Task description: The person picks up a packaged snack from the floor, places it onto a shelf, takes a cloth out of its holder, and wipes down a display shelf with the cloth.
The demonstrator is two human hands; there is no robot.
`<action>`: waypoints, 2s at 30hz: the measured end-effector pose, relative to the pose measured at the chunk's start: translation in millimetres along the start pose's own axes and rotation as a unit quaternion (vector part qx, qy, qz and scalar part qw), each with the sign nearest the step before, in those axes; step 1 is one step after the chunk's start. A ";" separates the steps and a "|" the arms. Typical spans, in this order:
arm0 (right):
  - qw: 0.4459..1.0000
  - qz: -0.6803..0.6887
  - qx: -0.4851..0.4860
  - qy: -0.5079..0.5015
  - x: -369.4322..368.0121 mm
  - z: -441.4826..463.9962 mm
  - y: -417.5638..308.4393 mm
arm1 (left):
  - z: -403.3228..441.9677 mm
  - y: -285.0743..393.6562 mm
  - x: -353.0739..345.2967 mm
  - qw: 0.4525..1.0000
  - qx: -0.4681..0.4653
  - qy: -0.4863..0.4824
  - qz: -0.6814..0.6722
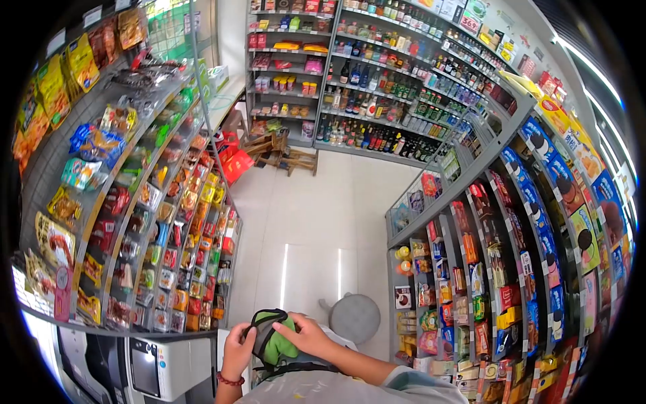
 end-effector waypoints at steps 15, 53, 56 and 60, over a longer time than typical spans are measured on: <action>0.982 -0.073 0.166 -0.043 66.5 198.2 -82.8 | 189.8 54.5 -40.8 0.999 -0.036 0.011 0.002; 0.917 0.164 0.161 0.327 529.8 406.7 -200.7 | 570.7 380.7 -496.0 0.798 -0.265 -0.535 0.079; 0.916 0.068 0.142 0.368 564.0 445.7 -230.7 | 619.6 405.5 -511.5 0.809 -0.238 -0.536 0.027; 0.921 0.071 0.148 0.353 581.2 487.3 -319.6 | 709.6 354.8 -554.9 0.827 -0.133 -0.545 -0.036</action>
Point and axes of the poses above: each hand's wrist, its own z-axis towards the middle knuckle, its own x-axis out of the back of the hand, y = z × x, the point moved 10 cm from there along z, towards the middle knuckle, and after that the axes turned 12 degrees about z, right-handed, at the moved point
